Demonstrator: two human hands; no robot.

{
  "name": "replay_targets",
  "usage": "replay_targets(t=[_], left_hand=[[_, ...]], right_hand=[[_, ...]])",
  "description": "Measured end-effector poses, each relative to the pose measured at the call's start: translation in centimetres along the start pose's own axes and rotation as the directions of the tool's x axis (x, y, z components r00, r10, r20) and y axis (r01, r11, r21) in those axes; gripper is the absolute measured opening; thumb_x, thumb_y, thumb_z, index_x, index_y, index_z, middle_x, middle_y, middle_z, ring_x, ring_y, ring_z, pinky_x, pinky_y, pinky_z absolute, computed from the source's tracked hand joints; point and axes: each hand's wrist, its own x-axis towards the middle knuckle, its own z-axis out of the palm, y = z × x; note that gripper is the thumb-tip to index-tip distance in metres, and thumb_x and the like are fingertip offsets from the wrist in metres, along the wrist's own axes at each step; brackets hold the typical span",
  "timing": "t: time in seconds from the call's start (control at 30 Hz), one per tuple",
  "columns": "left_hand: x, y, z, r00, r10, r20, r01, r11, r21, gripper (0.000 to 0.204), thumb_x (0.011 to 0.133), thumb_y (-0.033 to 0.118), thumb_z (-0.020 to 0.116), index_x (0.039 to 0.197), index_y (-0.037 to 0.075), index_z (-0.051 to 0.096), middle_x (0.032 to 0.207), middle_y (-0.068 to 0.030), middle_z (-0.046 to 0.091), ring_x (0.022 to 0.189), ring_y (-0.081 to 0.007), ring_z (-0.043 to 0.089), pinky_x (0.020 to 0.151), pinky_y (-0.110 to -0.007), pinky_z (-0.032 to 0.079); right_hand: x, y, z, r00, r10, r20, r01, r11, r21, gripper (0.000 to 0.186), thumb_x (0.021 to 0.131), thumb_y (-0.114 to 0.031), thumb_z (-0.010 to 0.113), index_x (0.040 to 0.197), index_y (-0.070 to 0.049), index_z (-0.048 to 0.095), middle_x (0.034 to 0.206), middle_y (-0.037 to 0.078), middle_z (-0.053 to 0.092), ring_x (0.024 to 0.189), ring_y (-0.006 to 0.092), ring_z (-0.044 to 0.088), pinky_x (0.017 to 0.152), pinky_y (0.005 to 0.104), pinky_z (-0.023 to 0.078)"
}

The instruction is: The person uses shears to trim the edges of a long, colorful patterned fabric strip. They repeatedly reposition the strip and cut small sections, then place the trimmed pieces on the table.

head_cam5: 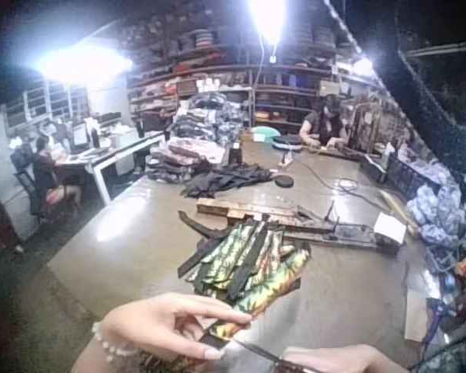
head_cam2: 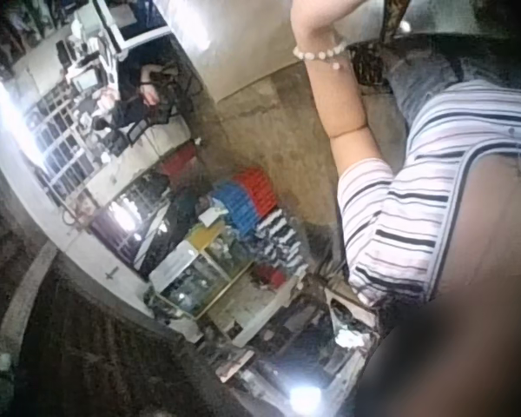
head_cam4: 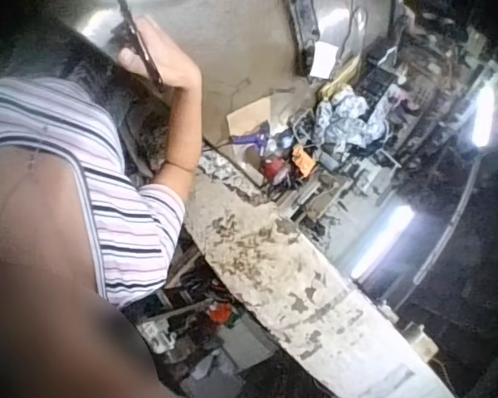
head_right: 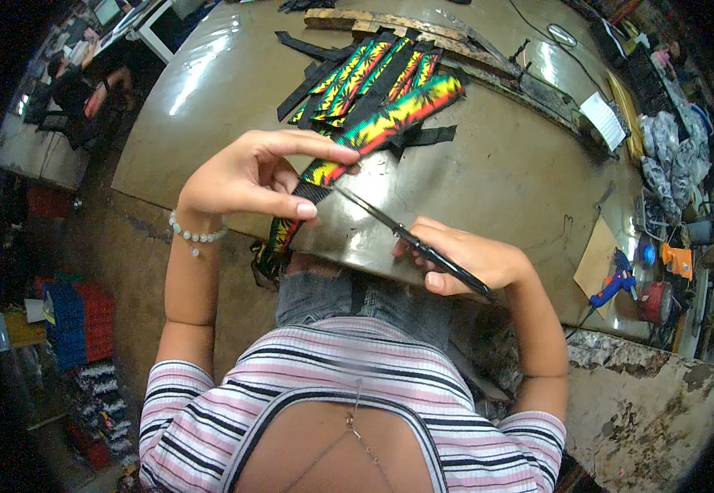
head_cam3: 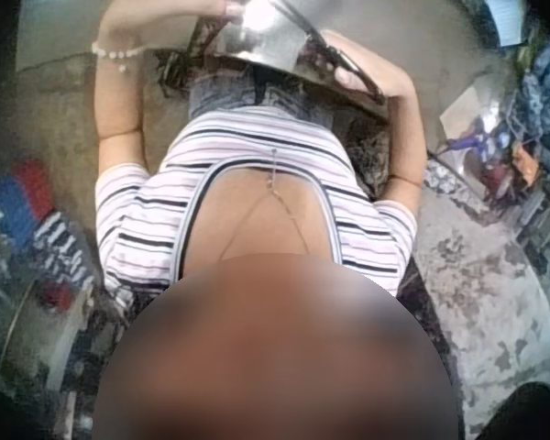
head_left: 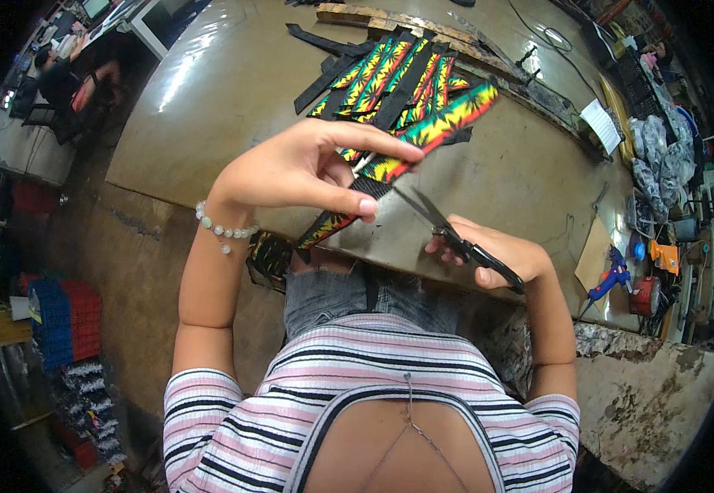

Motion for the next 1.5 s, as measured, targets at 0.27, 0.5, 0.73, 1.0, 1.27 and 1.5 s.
replay_targets(t=[0.27, 0.5, 0.73, 1.0, 1.27, 1.5], left_hand=[[1.6, -1.9, 0.5, 0.969, -0.160, 0.187, 0.177, 0.981, -0.076, 0.063, 0.072, 0.006, 0.080, 0.131, 0.002, 0.058, 0.123, -0.0041, 0.064, 0.053, 0.0042, 0.036, 0.044, -0.015, 0.028], [2.4, -2.7, -0.4, 0.961, -0.186, 0.205, 0.212, 0.971, -0.113, 0.064, 0.071, 0.003, 0.080, 0.131, 0.002, 0.058, 0.125, -0.0035, 0.063, 0.053, 0.0046, 0.036, 0.044, -0.015, 0.028], [3.1, -2.0, 0.3, 0.989, -0.145, 0.000, 0.145, 0.988, -0.045, 0.059, 0.072, 0.002, 0.080, 0.128, 0.003, 0.060, 0.113, -0.0005, 0.064, 0.053, 0.0048, 0.037, 0.045, -0.014, 0.028], [5.5, -2.5, 0.1, 0.899, -0.051, -0.434, 0.088, 0.994, 0.065, 0.083, 0.077, 0.001, 0.077, 0.148, 0.003, 0.035, 0.149, -0.0124, 0.040, 0.072, -0.0015, 0.062, 0.055, -0.016, 0.047], [3.8, -3.3, 6.0, 0.790, 0.323, -0.521, -0.180, 0.935, 0.307, 0.028, 0.081, -0.005, 0.070, 0.107, 0.000, 0.062, 0.138, -0.0153, 0.050, 0.084, -0.0120, 0.066, 0.069, -0.025, 0.055], [0.3, -2.3, 3.2, 0.947, 0.105, -0.303, -0.050, 0.982, 0.183, 0.022, 0.087, 0.001, 0.066, 0.108, 0.001, 0.069, 0.098, -0.0070, 0.071, 0.085, -0.0107, 0.066, 0.074, -0.026, 0.053]], right_hand=[[1.2, -1.2, -1.9, 0.998, 0.008, 0.069, -0.001, 0.995, -0.099, 0.081, 0.086, -0.074, 0.043, 0.112, 0.002, 0.053, 0.104, 0.019, 0.050, 0.097, 0.0363, 0.053, 0.088, 0.0420, 0.042], [1.2, -0.3, -2.2, 0.998, -0.058, -0.008, 0.058, 0.998, -0.036, 0.071, 0.088, -0.070, 0.048, 0.093, 0.000, 0.056, 0.085, 0.013, 0.054, 0.081, 0.0270, 0.059, 0.073, 0.0366, 0.048], [0.5, -0.2, -0.7, 0.959, 0.188, -0.212, -0.150, 0.972, 0.183, 0.051, 0.093, -0.048, 0.061, 0.068, -0.004, 0.052, 0.059, -0.002, 0.046, 0.047, 0.0071, 0.049, 0.040, 0.0248, 0.038], [2.8, 2.3, 3.1, 0.886, 0.159, -0.435, 0.122, 0.826, 0.551, 0.059, 0.077, -0.044, 0.081, 0.108, -0.001, 0.054, 0.090, 0.007, 0.066, 0.079, 0.0126, 0.065, 0.066, 0.0273, 0.054], [11.0, 1.0, 5.5, 0.473, 0.066, -0.879, 0.475, 0.821, 0.317, 0.020, 0.085, -0.007, 0.070, 0.095, -0.005, 0.053, 0.079, 0.006, 0.060, 0.064, 0.0140, 0.061, 0.057, 0.0263, 0.050], [5.6, 0.3, 0.7, 0.607, -0.067, -0.792, 0.540, 0.766, 0.349, 0.080, 0.090, -0.071, 0.041, 0.122, 0.003, 0.044, 0.108, 0.016, 0.057, 0.093, 0.0218, 0.060, 0.072, 0.0314, 0.053]])
